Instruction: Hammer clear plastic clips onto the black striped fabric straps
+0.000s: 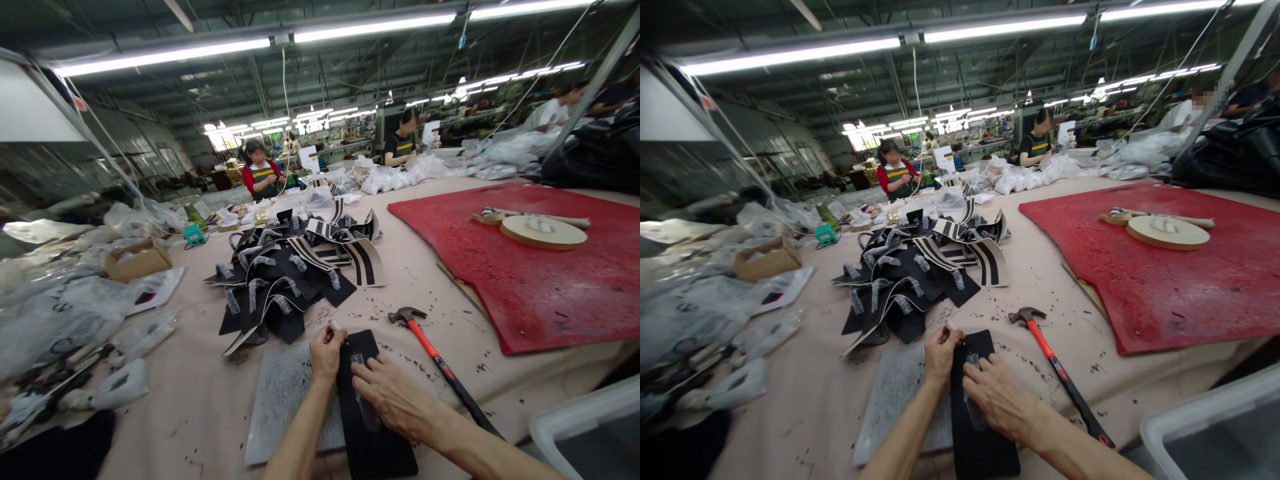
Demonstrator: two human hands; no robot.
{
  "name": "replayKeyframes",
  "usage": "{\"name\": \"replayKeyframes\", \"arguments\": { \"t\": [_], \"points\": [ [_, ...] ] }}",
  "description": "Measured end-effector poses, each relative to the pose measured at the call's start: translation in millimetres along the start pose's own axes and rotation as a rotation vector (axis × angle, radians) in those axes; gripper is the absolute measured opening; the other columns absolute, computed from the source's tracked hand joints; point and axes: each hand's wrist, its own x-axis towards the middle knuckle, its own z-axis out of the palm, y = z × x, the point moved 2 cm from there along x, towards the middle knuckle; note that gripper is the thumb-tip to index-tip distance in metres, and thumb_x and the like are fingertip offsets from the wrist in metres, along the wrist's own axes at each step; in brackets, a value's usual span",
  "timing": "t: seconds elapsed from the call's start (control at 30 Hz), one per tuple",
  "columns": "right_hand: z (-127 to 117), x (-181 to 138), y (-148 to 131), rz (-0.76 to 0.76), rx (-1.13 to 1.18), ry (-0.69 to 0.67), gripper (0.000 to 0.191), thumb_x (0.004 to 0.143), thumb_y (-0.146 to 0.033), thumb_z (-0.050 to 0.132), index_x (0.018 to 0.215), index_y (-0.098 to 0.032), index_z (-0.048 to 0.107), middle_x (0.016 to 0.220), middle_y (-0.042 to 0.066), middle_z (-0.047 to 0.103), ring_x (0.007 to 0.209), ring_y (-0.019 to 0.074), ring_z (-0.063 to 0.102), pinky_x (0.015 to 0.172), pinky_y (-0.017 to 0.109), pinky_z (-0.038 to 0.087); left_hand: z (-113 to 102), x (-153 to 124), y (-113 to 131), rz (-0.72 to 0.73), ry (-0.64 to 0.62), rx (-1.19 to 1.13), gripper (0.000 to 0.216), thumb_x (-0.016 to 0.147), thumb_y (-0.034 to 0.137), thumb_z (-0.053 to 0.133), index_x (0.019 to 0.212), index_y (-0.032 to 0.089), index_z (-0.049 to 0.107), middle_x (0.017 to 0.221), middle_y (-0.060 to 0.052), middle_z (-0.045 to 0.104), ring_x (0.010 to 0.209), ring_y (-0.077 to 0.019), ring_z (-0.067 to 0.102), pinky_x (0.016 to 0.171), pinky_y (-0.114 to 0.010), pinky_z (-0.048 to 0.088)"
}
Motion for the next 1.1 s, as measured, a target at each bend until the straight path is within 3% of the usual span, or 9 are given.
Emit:
{"name": "replayKeyframes", "arguments": {
  "t": [0.1, 0.2, 0.3, 0.37, 0.53, 0.7, 0.9, 1.1],
  "points": [
    [-10, 3, 9, 0.1, -0.08, 0.05, 0.034, 0.082, -0.001, 0.043, 0.107, -0.016, 0.061, 0.117, 0.012, 0.064, 0.093, 0.0242, 0.059, 0.087, 0.04, 0.04, -37, 6, 2, 0.038, 0.163, 0.035, 0.027, 0.076, 0.041, 0.07, 0.083, 0.015, 0.07, 0.073, -0.003, 0.072, 0.068, -0.0178, 0.067, 0.063, -0.023, 0.052],
    [-23, 3, 21, 0.289, -0.081, 0.044, 0.035, 0.081, -0.001, 0.043, 0.108, -0.015, 0.06, 0.103, 0.011, 0.066, 0.084, 0.0232, 0.06, 0.078, 0.037, 0.038, -95, 10, -2, 0.095, 0.291, 0.208, 0.031, 0.074, 0.045, 0.071, 0.083, 0.016, 0.07, 0.071, -0.002, 0.072, 0.067, -0.0183, 0.067, 0.064, -0.023, 0.051],
    [-27, -1, 33, 0.564, 0.018, -0.027, 0.023, 0.084, -0.008, 0.043, 0.098, -0.016, 0.06, 0.087, 0.009, 0.067, 0.077, 0.023, 0.062, 0.069, 0.034, 0.036, -144, 9, -15, 0.113, 0.278, 0.329, 0.033, 0.073, 0.049, 0.071, 0.082, 0.017, 0.072, 0.074, -0.003, 0.074, 0.07, -0.02, 0.068, 0.067, -0.024, 0.052],
    [-23, -5, 38, 0.719, 0.091, -0.064, 0.016, 0.088, -0.016, 0.044, 0.093, -0.016, 0.059, 0.082, 0.009, 0.067, 0.074, 0.0229, 0.063, 0.064, 0.032, 0.034, -162, 7, -23, 0.108, 0.226, 0.355, 0.032, 0.074, 0.049, 0.07, 0.081, 0.017, 0.072, 0.075, -0.004, 0.074, 0.072, -0.0206, 0.068, 0.068, -0.025, 0.051],
    [-12, -9, 46, 0.844, 0.205, -0.052, 0.025, 0.095, -0.038, 0.044, 0.097, -0.017, 0.058, 0.078, 0.008, 0.067, 0.075, 0.0227, 0.064, 0.061, 0.029, 0.034, -175, 16, -28, 0.059, 0.157, 0.313, 0.031, 0.073, 0.046, 0.069, 0.082, 0.017, 0.074, 0.074, -0.004, 0.075, 0.069, -0.0193, 0.066, 0.066, -0.025, 0.05],
    [-13, -8, 46, 0.858, 0.415, 0.037, 0.032, 0.092, -0.042, 0.05, 0.109, -0.016, 0.059, 0.081, 0.008, 0.067, 0.079, 0.0227, 0.064, 0.065, 0.028, 0.038, -185, 28, -35, -0.007, 0.181, 0.273, 0.03, 0.072, 0.043, 0.068, 0.083, 0.016, 0.075, 0.078, -0.005, 0.076, 0.074, -0.0195, 0.068, 0.071, -0.025, 0.051],
    [-10, -6, 38, 0.865, 0.478, 0.015, 0.041, 0.091, -0.047, 0.05, 0.117, -0.018, 0.058, 0.084, 0.008, 0.069, 0.079, 0.0243, 0.065, 0.069, 0.03, 0.04, -190, -4, -59, -0.063, 0.317, 0.203, 0.038, 0.077, 0.049, 0.065, 0.093, 0.015, 0.069, 0.084, -0.006, 0.076, 0.082, -0.0203, 0.071, 0.078, -0.027, 0.053],
    [-5, -4, 38, 0.819, 0.575, 0.052, 0.041, 0.092, -0.046, 0.047, 0.12, -0.017, 0.057, 0.089, 0.009, 0.07, 0.084, 0.0246, 0.066, 0.073, 0.031, 0.042, -190, -25, -61, -0.079, 0.393, 0.133, 0.037, 0.076, 0.047, 0.068, 0.093, 0.014, 0.068, 0.089, -0.009, 0.077, 0.086, -0.0221, 0.072, 0.082, -0.031, 0.054]
  ]
}}
